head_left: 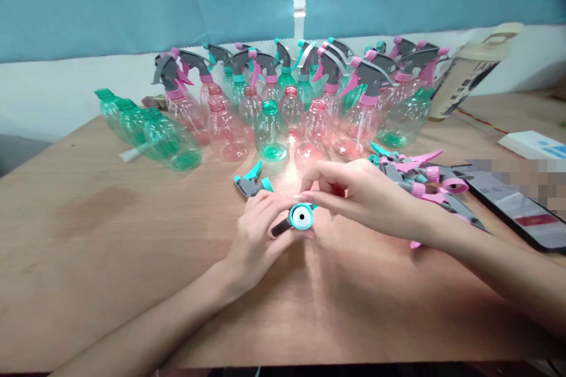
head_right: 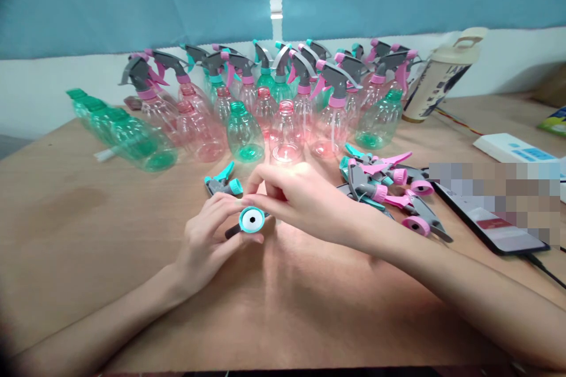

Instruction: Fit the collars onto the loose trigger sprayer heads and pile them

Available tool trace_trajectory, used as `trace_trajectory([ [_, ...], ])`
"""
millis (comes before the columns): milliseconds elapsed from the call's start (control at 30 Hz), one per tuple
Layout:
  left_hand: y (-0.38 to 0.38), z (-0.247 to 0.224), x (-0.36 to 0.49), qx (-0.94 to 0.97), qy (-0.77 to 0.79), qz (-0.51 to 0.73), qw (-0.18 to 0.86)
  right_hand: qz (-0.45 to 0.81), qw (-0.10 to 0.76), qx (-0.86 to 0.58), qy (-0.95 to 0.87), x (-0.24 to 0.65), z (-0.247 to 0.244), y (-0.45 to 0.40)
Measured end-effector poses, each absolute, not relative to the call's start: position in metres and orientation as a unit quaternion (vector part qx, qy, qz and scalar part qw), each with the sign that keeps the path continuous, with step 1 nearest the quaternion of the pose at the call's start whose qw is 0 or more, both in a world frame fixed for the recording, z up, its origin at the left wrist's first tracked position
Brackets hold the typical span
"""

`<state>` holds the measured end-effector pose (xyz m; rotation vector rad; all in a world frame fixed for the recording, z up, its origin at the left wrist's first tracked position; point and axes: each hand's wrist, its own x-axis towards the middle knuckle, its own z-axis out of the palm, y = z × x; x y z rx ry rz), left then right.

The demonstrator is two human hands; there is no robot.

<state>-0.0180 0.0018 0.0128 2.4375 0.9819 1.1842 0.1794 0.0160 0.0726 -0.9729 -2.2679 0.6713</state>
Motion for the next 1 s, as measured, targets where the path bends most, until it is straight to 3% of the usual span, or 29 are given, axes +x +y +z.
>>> trace_trajectory([
  [133,0.002,0.012,-0.018,0.84,0.34,0.406,0.12,0.202,0.289,-0.351,-0.867,0.184,0.082,0.013],
  [300,0.002,0.013,-0.018,0.845,0.334,0.399,0.125,0.177,0.211,-0.352,-0.894,0.184,0.083,0.008],
  [600,-0.001,0.011,-0.017,0.863,0.31,0.392,0.077,0.171,0.145,-0.348,-0.91,0.185,0.082,0.004],
  [1000,-0.006,0.014,-0.02,0.884,0.289,0.36,0.072,0.159,0.14,-0.335,-0.918,0.188,0.085,-0.002],
])
